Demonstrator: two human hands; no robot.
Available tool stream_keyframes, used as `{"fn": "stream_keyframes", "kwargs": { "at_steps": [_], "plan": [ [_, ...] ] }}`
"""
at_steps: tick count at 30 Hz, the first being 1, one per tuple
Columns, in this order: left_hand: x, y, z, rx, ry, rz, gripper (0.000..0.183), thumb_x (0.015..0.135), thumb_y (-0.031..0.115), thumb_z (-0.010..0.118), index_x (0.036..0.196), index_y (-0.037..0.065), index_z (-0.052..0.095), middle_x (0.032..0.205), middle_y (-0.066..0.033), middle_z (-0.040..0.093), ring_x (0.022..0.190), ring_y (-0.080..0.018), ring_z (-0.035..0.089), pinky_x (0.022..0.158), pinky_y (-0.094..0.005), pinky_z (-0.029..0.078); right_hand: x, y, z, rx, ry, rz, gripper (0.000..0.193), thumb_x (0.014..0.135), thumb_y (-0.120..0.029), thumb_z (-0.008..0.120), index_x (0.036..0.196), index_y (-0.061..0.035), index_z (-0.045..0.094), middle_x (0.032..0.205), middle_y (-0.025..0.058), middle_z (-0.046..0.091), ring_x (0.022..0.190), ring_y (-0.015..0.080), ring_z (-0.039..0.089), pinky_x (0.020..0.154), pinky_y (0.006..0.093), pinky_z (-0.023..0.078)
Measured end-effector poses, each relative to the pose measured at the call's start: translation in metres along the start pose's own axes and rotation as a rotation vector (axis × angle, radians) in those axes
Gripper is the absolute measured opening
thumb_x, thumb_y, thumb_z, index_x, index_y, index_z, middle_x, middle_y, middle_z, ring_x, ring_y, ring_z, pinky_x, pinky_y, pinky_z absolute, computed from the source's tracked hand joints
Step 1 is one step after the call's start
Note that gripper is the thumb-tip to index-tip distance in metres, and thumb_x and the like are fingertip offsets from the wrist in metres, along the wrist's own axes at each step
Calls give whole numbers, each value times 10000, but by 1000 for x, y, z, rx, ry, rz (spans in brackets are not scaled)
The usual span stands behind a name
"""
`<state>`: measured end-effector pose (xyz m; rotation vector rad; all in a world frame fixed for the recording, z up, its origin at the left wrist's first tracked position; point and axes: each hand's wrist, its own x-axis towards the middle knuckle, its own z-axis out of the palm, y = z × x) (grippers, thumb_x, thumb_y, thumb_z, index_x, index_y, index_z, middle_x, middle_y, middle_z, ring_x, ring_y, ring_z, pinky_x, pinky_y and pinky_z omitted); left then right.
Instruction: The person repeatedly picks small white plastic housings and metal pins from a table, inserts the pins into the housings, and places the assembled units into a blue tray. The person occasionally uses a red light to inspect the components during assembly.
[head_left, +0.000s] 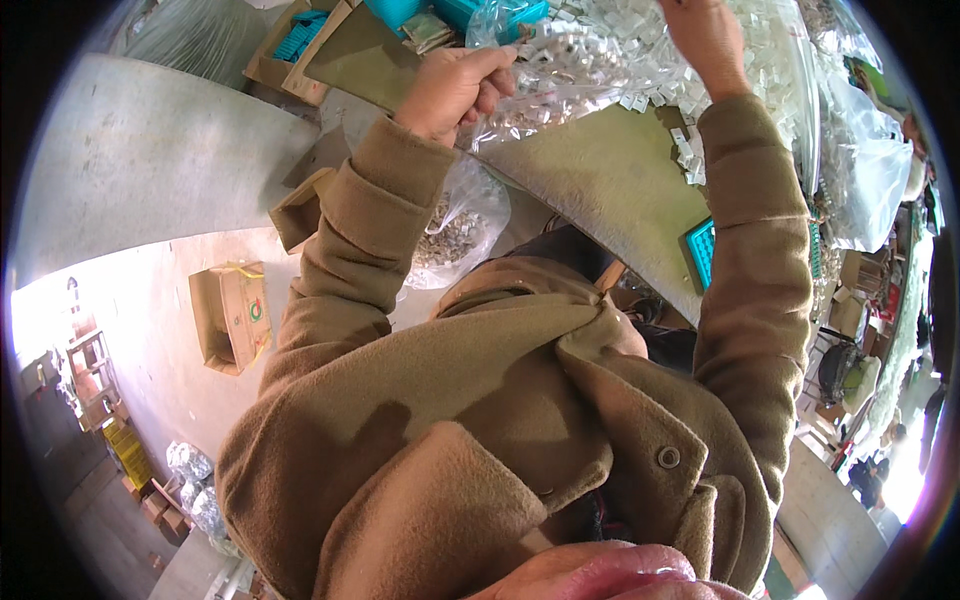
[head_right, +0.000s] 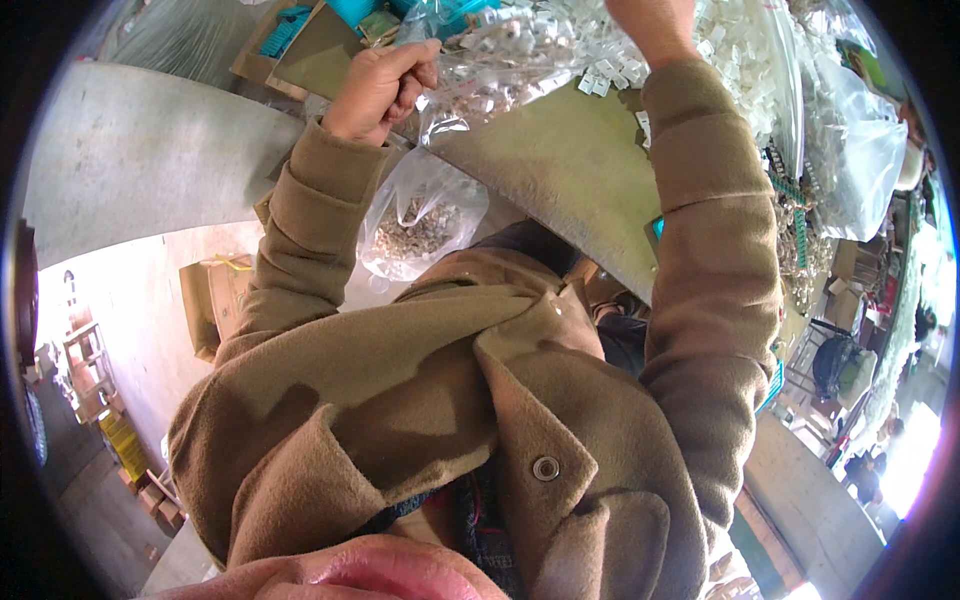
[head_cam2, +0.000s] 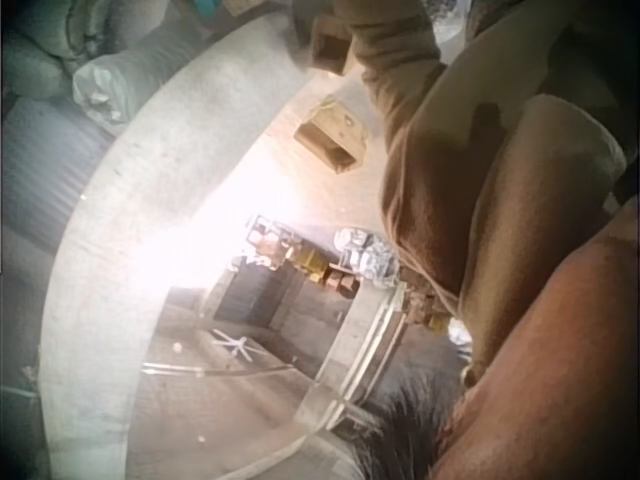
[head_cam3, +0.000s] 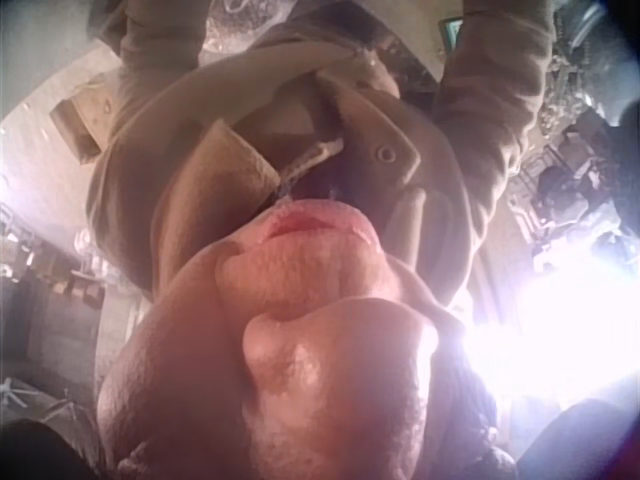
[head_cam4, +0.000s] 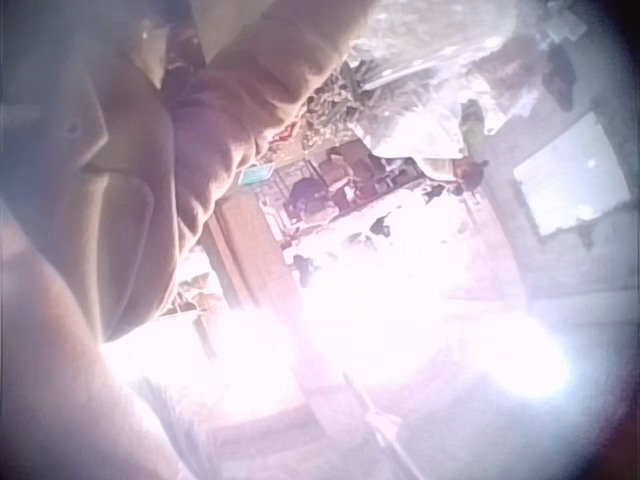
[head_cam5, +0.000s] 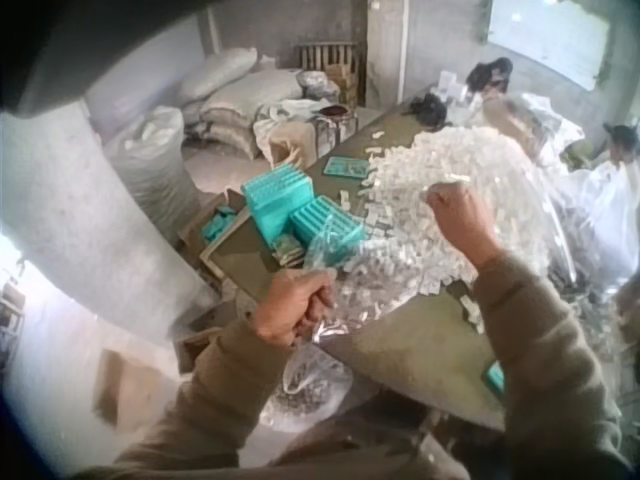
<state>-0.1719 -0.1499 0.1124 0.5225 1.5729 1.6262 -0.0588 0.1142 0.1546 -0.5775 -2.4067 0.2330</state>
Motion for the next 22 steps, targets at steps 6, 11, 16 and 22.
{"fn": "stream_keyframes", "kwargs": {
  "at_steps": [6,11,16,22],
  "plan": [
    [-13,-7,21,153,-5,-25,354,860,303,695,633,41,619,520,-4,521,415,-58,419,385,-223,278,-17,4,4,-120,-211,137,288,898,-324,594,883,-66,719,832,204,672,809,399,647,695,487,498],
    [-14,-15,26,174,-36,-2,369,850,316,709,623,39,619,485,-10,504,402,-62,421,395,-222,293,-32,8,4,-154,-41,186,351,909,-416,587,962,-100,732,837,192,680,820,373,656,731,451,511],
    [-14,-12,31,202,-33,-78,478,873,438,675,630,29,626,468,-10,495,402,-67,425,397,-222,296,-37,12,-1,-208,-149,233,467,914,-575,516,990,-170,735,770,161,676,783,368,660,687,440,511],
    [-23,-32,35,162,-449,-222,733,820,705,589,721,-15,678,461,-34,510,389,-88,436,381,-232,347,-43,17,6,-47,-95,274,494,920,-580,510,1021,-147,725,721,137,673,772,375,661,699,444,511]
  ]
}}
